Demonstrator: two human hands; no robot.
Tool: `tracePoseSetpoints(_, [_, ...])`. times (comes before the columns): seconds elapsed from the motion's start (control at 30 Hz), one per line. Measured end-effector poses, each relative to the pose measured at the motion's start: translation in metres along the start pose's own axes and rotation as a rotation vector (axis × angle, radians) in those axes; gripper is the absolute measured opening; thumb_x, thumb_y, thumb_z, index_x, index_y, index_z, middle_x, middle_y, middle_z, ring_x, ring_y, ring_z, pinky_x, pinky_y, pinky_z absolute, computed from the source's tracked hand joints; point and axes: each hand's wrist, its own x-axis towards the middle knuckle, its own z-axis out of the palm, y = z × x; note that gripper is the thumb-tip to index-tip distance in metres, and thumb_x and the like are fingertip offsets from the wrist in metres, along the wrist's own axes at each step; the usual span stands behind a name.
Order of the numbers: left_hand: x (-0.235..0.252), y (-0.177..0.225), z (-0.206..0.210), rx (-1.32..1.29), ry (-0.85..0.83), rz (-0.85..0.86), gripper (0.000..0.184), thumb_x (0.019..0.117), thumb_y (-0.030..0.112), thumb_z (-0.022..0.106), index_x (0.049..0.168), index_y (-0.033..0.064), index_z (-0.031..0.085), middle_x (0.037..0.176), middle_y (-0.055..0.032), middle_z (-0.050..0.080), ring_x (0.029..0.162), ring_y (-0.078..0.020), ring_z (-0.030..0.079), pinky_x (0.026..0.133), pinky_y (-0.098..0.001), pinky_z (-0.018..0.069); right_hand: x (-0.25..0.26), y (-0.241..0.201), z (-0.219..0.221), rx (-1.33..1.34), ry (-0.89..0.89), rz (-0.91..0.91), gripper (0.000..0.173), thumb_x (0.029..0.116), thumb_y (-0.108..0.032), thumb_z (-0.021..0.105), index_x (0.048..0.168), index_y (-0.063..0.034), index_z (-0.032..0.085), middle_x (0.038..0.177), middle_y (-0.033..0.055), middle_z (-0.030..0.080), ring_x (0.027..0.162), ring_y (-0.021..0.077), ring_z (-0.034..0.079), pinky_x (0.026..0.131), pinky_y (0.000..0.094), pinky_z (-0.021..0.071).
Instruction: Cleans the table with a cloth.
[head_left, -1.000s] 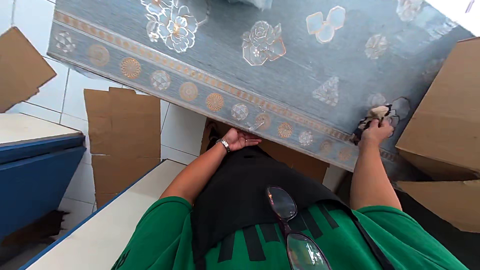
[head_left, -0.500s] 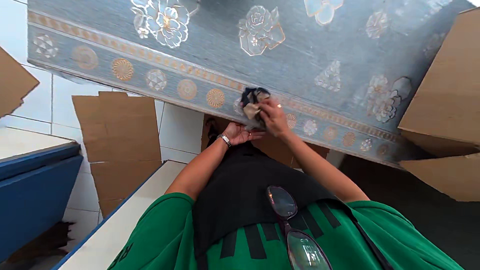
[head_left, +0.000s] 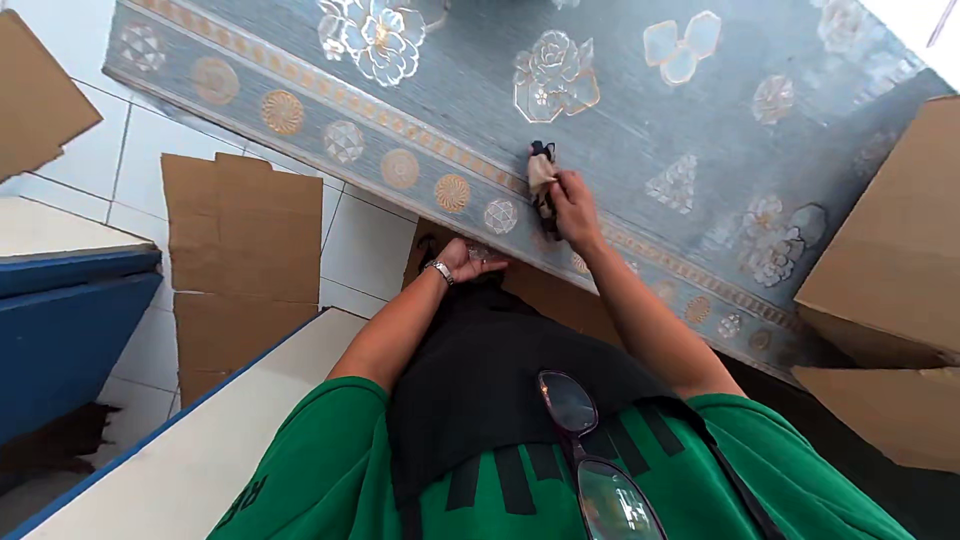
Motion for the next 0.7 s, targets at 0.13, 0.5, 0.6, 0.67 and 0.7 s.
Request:
tracePoseSetpoints(0.13, [-0.006,0.006,-0.016,-0.006,0.038,0.077,0.052,0.1121,0.039,0.012,0.124,0.0098,0.054,0.105,-0.011,0.068,0.096,-0.0258,0.068,0.083,-0.0453,0.0586,-0.016,-0.02,0.056,-0.221,-0.214,-0.231,0.031,0.1047,-0.011,0.051,0.128,-0.0004,0.068,0.139,0.024,0.06,0.13,0.041,0.058,0.108,0.0592,0.0471])
tracePoseSetpoints(0.5, [-0.051,0.003,-0.048,-0.045,0.091,0.204,0.061,0.1128,0.034,0.012,0.125,-0.0046,0.058,0.111,-0.018,0.072,0.102,-0.0284,0.072,0.092,-0.0412,0.0586,-0.032,-0.014,-0.01,0.573,-0.19,0.238,0.038,0.1139,-0.025,0.03,0.14,-0.007,0.051,0.106,0.0062,0.071,0.088,0.0141,0.07,0.079,0.0367,0.0611])
tracePoseSetpoints(0.6, [-0.071,-0.004,-0.074,-0.11,0.069,0.311,0.064,0.1124,0.036,0.011,0.125,-0.0054,0.059,0.111,-0.018,0.073,0.101,-0.0283,0.073,0.092,-0.0403,0.0594,-0.022,0.028,-0.033,0.128,0.133,0.232,0.043,0.1125,-0.03,0.038,0.142,-0.0038,0.055,0.126,0.0191,0.065,0.11,0.0281,0.065,0.096,0.0511,0.0533])
tracePoseSetpoints(0.67, [-0.09,0.0,-0.087,-0.141,0.068,0.359,0.065,0.1127,0.034,0.009,0.122,-0.0071,0.059,0.108,-0.0184,0.074,0.1,-0.0284,0.074,0.092,-0.0397,0.0591,-0.015,0.034,-0.02,-0.078,0.319,0.236,0.042,0.1094,-0.024,0.044,0.136,0.0052,0.06,0.132,0.0291,0.06,0.125,0.039,0.058,0.109,0.0541,0.0439])
tracePoseSetpoints(0.7, [-0.099,0.003,-0.095,-0.16,0.077,0.368,0.065,0.113,0.032,0.009,0.121,-0.0075,0.059,0.107,-0.0184,0.074,0.1,-0.0284,0.074,0.092,-0.0394,0.0589,-0.014,0.027,-0.007,-0.159,0.365,0.222,0.042,0.1081,-0.022,0.047,0.134,0.0078,0.061,0.133,0.0318,0.058,0.127,0.0417,0.056,0.11,0.0526,0.0426])
